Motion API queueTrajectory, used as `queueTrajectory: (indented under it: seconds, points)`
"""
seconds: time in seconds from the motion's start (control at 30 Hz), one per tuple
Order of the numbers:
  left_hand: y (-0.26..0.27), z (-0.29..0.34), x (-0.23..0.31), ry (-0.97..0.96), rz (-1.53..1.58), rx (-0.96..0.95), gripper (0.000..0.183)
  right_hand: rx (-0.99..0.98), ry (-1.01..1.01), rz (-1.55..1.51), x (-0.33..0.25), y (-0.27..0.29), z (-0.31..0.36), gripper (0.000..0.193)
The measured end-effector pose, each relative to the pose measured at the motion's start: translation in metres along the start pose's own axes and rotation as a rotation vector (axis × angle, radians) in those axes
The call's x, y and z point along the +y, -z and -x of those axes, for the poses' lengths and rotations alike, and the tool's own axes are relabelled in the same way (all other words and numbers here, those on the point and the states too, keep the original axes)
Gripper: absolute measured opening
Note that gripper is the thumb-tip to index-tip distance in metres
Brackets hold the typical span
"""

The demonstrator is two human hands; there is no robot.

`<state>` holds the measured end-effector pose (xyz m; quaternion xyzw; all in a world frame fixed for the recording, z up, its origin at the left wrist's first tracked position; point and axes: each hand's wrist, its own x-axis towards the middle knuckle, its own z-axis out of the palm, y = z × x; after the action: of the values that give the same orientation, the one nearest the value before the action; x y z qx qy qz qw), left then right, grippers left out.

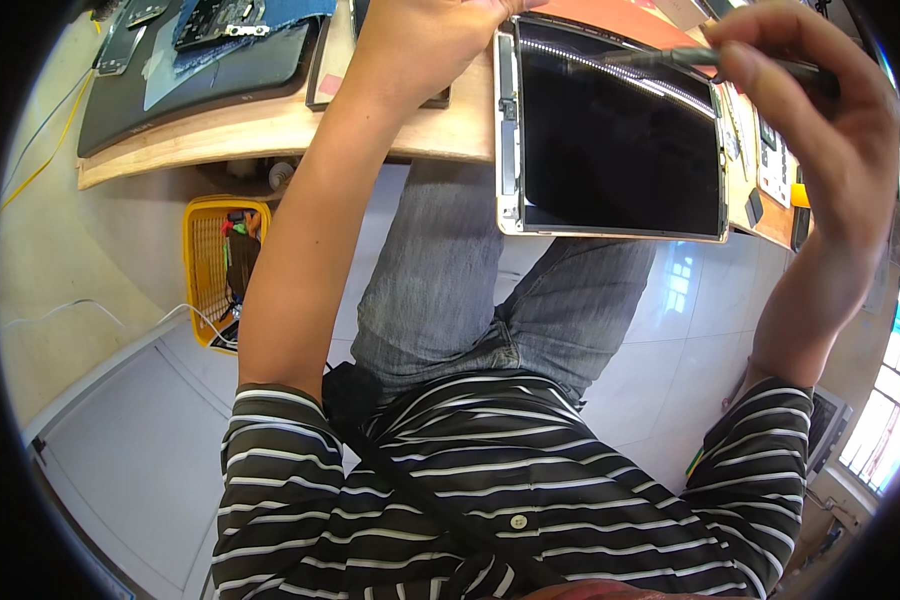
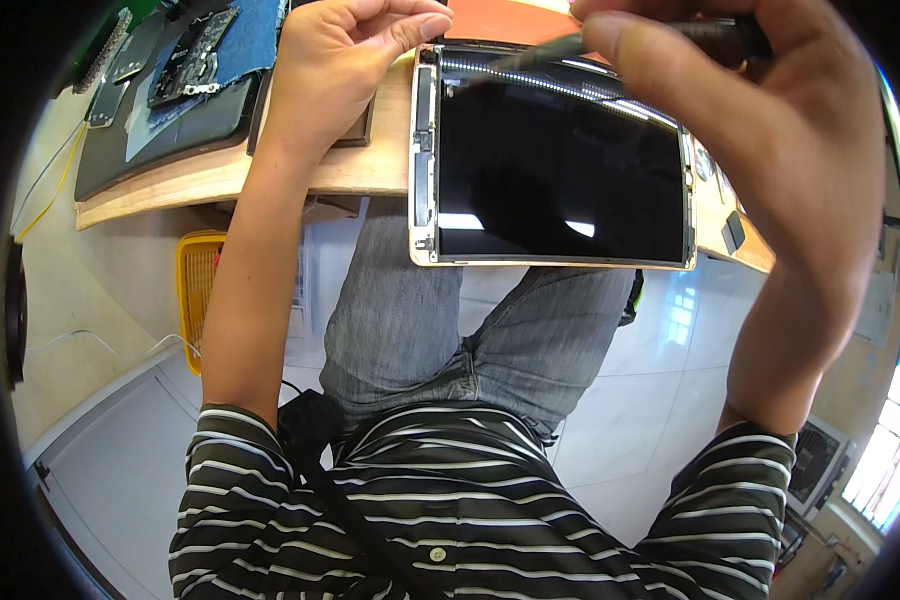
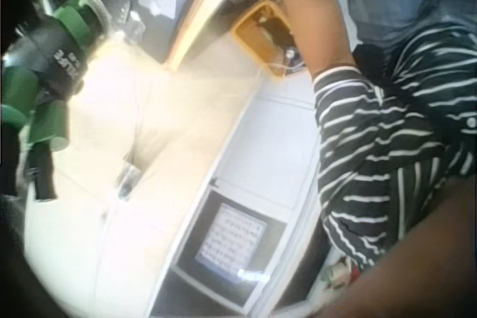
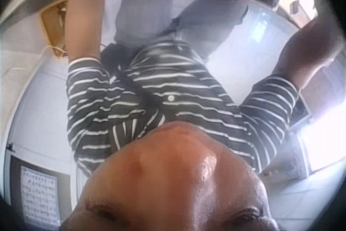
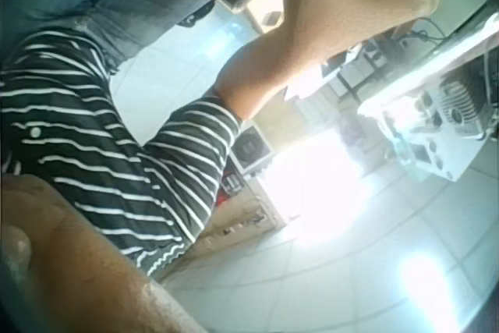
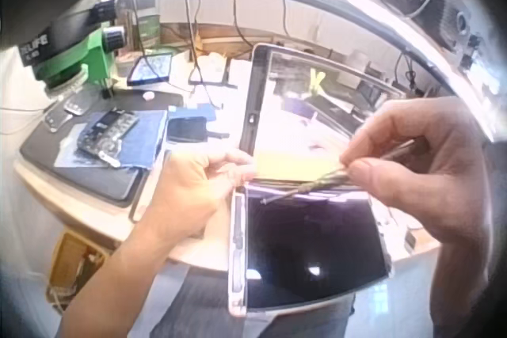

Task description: The person wipes the screen of a white tablet with a white cloth, then uses a screwdriver to pry along the tablet's edges. The person places the tablet into a light blue box and closes it.

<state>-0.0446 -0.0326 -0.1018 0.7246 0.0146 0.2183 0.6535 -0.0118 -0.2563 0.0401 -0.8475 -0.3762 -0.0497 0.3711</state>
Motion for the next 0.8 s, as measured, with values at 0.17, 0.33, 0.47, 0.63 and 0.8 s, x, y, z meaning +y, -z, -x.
queueTrajectory:
  seconds: [0.17,0.33,0.47,0.63,0.8]
  points:
    - [-0.001,-0.001,0.004,0.012,0.001,-0.001,0.007,-0.403,0.142,-0.004,-0.014,-0.001,0.016,0.013]
    - [0.001,-0.003,-0.003,-0.026,0.046,0.004,0.006,-0.523,0.357,0.139,-0.017,-0.013,0.014,0.016]
    - [0.000,-0.004,-0.002,-0.012,0.055,-0.006,0.006,-0.539,0.365,0.158,-0.017,-0.017,0.015,0.016]
    - [-0.001,-0.003,0.005,0.023,0.050,-0.007,0.006,-0.570,0.392,0.181,-0.017,-0.020,0.013,0.016]
    - [0.000,-0.003,0.000,-0.134,0.065,-0.022,0.007,-0.611,0.413,0.199,-0.020,-0.022,0.011,0.019]
